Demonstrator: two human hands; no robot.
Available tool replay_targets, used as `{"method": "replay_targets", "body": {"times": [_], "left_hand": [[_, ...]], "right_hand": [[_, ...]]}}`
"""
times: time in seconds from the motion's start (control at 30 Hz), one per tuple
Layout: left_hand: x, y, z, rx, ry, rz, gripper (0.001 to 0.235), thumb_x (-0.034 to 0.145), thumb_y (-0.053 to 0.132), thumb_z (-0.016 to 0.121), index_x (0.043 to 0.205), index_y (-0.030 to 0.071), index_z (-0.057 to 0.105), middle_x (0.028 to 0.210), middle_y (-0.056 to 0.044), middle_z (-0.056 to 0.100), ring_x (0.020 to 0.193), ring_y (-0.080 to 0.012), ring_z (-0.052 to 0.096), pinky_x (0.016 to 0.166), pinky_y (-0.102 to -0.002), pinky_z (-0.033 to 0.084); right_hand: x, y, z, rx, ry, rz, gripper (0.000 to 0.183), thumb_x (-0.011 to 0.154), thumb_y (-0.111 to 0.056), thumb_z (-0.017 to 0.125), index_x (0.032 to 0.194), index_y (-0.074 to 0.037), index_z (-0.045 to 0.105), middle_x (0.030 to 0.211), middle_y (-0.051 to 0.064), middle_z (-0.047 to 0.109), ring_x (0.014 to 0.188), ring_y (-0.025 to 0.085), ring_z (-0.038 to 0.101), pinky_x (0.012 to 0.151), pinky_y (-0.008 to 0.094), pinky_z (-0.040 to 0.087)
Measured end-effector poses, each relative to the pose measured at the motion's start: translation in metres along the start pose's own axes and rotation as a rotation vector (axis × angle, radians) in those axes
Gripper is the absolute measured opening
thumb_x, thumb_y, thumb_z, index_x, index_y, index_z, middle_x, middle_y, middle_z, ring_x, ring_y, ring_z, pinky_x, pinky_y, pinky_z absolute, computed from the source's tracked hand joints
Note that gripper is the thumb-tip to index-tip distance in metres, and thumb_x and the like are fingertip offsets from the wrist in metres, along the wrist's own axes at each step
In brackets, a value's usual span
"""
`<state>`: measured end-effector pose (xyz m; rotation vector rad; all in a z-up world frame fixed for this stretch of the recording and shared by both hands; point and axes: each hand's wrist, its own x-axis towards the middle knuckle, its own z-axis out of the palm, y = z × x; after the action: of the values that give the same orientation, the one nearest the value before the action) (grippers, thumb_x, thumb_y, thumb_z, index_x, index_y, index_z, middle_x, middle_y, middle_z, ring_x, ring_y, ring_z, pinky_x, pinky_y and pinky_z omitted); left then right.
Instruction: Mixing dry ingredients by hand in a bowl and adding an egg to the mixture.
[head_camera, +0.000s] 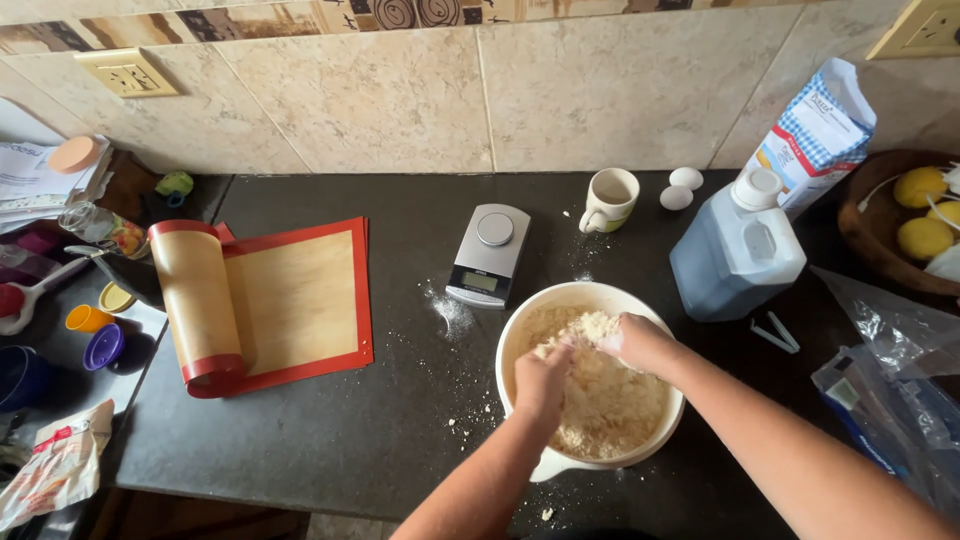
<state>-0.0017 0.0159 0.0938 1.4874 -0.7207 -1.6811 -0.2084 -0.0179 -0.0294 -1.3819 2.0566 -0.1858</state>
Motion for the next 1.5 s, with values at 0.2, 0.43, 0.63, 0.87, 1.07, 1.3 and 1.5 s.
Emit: {"method": "replay_targets", "body": {"times": [0.2,0.43,0.63,0.87,1.07,1.3,1.5], "left_hand": [[0.035,-0.035,-0.003,0.130,0.015,0.178,0.025,0.087,0.020,0.059,0.092,-0.003,0.065,0.089,-0.022,0.066,0.086,-0.0253,0.061,0.079,-0.043,0.050],[0.099,-0.086,0.003,0.337,-0.096,-0.057,0.013,0.086,0.013,0.052,0.091,0.002,0.047,0.077,-0.009,0.050,0.064,-0.0228,0.064,0.050,-0.031,0.049],[0.064,-0.058,0.006,0.324,-0.038,0.079,0.004,0.073,0.004,0.052,0.076,0.001,0.052,0.060,-0.006,0.047,0.058,-0.0155,0.051,0.051,-0.028,0.043],[0.080,-0.053,-0.006,0.446,-0.014,0.180,0.018,0.070,0.027,0.072,0.083,0.016,0.069,0.065,-0.005,0.063,0.060,-0.0155,0.062,0.054,-0.029,0.047],[0.117,-0.065,0.022,0.653,-0.089,0.313,0.031,0.084,0.037,0.061,0.100,0.011,0.056,0.091,-0.022,0.066,0.095,-0.0396,0.063,0.080,-0.049,0.050],[0.040,0.027,0.051,0.967,-0.730,0.172,0.045,0.091,0.029,0.040,0.134,0.023,0.050,0.106,-0.011,0.064,0.067,-0.0232,0.061,0.067,-0.032,0.052],[0.216,-0.097,0.007,0.906,-0.245,1.934,0.012,0.073,0.018,0.055,0.069,0.010,0.063,0.059,-0.009,0.056,0.050,-0.0282,0.058,0.060,-0.040,0.054]], "right_hand": [[-0.101,-0.080,-0.028,0.339,0.086,-0.231,0.084,0.067,-0.008,0.073,0.140,-0.002,0.031,0.131,0.031,0.044,0.125,0.041,0.044,0.110,0.045,0.035],[-0.063,-0.052,0.040,1.048,-0.058,-0.109,0.055,0.078,0.001,0.060,0.131,-0.004,0.044,0.116,0.020,0.061,0.105,0.028,0.060,0.088,0.039,0.053],[-0.076,-0.044,0.015,0.769,0.046,-0.143,0.044,0.079,-0.012,0.064,0.121,-0.004,0.056,0.115,0.017,0.063,0.108,0.027,0.060,0.091,0.038,0.051],[-0.079,-0.035,-0.014,-0.284,0.137,-0.181,0.050,0.083,-0.044,0.055,0.125,-0.017,0.052,0.121,0.009,0.061,0.118,0.023,0.054,0.098,0.036,0.046],[-0.160,-0.110,-0.032,-0.088,-0.086,-0.116,0.044,0.080,-0.025,0.047,0.117,-0.002,0.054,0.114,0.023,0.060,0.115,0.035,0.055,0.097,0.043,0.046],[-0.148,-0.103,-0.037,-0.141,-0.313,0.101,0.044,0.094,-0.025,0.041,0.139,-0.021,0.038,0.128,0.005,0.058,0.087,0.010,0.068,0.070,0.025,0.053],[-0.100,-0.083,-0.054,-0.091,0.099,-0.133,0.041,0.085,-0.030,0.049,0.118,-0.008,0.061,0.106,0.019,0.067,0.107,0.032,0.062,0.092,0.042,0.051]]}}
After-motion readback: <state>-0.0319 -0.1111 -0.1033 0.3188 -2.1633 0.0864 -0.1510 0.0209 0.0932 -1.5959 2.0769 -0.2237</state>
